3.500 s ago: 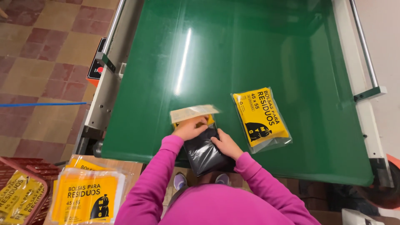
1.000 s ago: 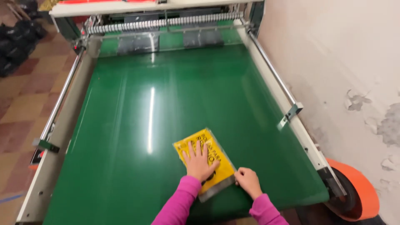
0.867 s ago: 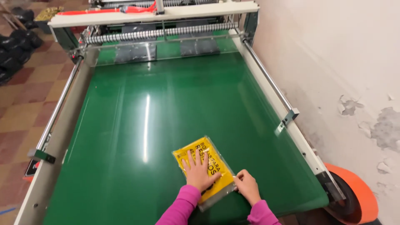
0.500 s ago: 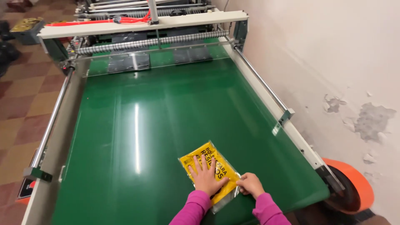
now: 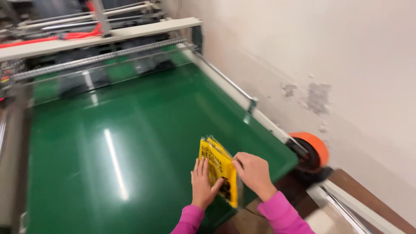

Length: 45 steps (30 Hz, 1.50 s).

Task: Folding black plastic garbage bags, inserting them into printed plastic sleeves, and sealing the sleeves using a heat sealer.

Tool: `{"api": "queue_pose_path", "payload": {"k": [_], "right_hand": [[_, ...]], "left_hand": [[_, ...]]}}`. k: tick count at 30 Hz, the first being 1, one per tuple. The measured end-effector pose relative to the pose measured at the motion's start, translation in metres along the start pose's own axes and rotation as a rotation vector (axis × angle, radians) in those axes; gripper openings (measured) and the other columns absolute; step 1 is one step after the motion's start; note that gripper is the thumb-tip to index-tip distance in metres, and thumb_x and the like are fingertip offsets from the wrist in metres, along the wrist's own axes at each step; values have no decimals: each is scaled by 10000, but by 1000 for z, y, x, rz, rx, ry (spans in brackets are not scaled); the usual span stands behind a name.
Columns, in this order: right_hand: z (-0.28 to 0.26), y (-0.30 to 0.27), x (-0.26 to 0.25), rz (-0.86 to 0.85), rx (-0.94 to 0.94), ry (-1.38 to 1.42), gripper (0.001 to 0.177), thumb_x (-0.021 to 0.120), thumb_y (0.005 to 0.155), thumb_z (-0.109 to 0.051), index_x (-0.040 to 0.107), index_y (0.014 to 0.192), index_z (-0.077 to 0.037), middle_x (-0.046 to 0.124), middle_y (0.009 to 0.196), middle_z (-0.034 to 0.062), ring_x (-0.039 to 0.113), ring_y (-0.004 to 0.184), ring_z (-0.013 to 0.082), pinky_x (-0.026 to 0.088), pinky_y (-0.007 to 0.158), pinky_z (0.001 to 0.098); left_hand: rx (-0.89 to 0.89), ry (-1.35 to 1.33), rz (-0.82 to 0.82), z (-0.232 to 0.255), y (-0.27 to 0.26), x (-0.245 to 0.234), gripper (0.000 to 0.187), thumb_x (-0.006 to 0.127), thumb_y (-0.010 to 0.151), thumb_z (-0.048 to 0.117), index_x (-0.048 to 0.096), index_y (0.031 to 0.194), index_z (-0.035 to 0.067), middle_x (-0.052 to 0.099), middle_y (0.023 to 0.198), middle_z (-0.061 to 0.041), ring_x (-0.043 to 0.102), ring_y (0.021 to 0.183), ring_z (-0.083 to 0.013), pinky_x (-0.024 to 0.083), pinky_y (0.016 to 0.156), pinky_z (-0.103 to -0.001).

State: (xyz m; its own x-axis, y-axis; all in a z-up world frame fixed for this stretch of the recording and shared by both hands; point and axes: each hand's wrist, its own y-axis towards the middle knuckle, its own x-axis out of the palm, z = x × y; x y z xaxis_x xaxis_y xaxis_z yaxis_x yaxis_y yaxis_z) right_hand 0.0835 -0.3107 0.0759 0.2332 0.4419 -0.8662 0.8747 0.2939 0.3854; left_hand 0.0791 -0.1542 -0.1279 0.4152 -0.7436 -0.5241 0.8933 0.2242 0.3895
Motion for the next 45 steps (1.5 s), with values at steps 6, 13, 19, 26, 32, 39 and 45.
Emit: {"api": "queue_pose_path", "payload": {"k": [6,13,19,26,32,39,45], "right_hand": [[-17,-71,-118,178,-278,-131,62,695,836,-184,673,815,-130,669,764,25,659,694,242,486,600,390],[72,-186,-176,144,-62,-136,88,737,812,-174,672,840,-121,666,802,32,663,754,248,497,661,378],[262,-365,-173,549,562,575,281,597,972,-259,691,1175,-88,739,1044,45,711,943,175,567,816,315],[417,-488,-47,663,978,1095,253,565,1019,-178,678,1206,-51,679,916,0,598,774,78,498,693,253],[441,-504,-39,697,1008,1000,172,621,990,-97,698,1110,-1,688,907,5,575,773,91,463,691,246],[488,-540,-47,797,1104,865,214,679,943,-67,684,1144,6,707,966,30,630,878,112,491,775,268],[522,-540,-67,726,1076,840,312,669,944,-41,593,1241,15,724,1099,98,675,1001,171,533,862,292]], "left_hand": [[503,-222,-7,153,-12,-40,1083,890,671,443,365,1482,-46,403,1544,-239,320,1464,-433,217,1144,-638],[184,-942,-898,205,-110,70,354,834,845,129,693,1134,-18,784,1024,-94,720,949,-150,590,861,-323],[-273,-1206,-1059,249,-168,192,296,728,878,75,688,1163,3,761,1041,-35,703,916,-129,572,817,-310],[-511,-991,-1034,269,-224,342,307,685,947,259,697,1161,39,739,1012,15,674,896,-96,555,785,-277],[-167,-533,-689,259,-221,395,329,626,994,309,724,1039,-2,755,909,-150,700,806,-248,540,753,-352],[-51,-263,-596,266,-170,405,296,655,949,320,727,1033,46,743,943,-200,712,880,-390,552,772,-451],[55,54,-605,274,-130,413,309,659,930,398,728,1031,115,736,915,-202,687,861,-437,538,746,-537]]}}
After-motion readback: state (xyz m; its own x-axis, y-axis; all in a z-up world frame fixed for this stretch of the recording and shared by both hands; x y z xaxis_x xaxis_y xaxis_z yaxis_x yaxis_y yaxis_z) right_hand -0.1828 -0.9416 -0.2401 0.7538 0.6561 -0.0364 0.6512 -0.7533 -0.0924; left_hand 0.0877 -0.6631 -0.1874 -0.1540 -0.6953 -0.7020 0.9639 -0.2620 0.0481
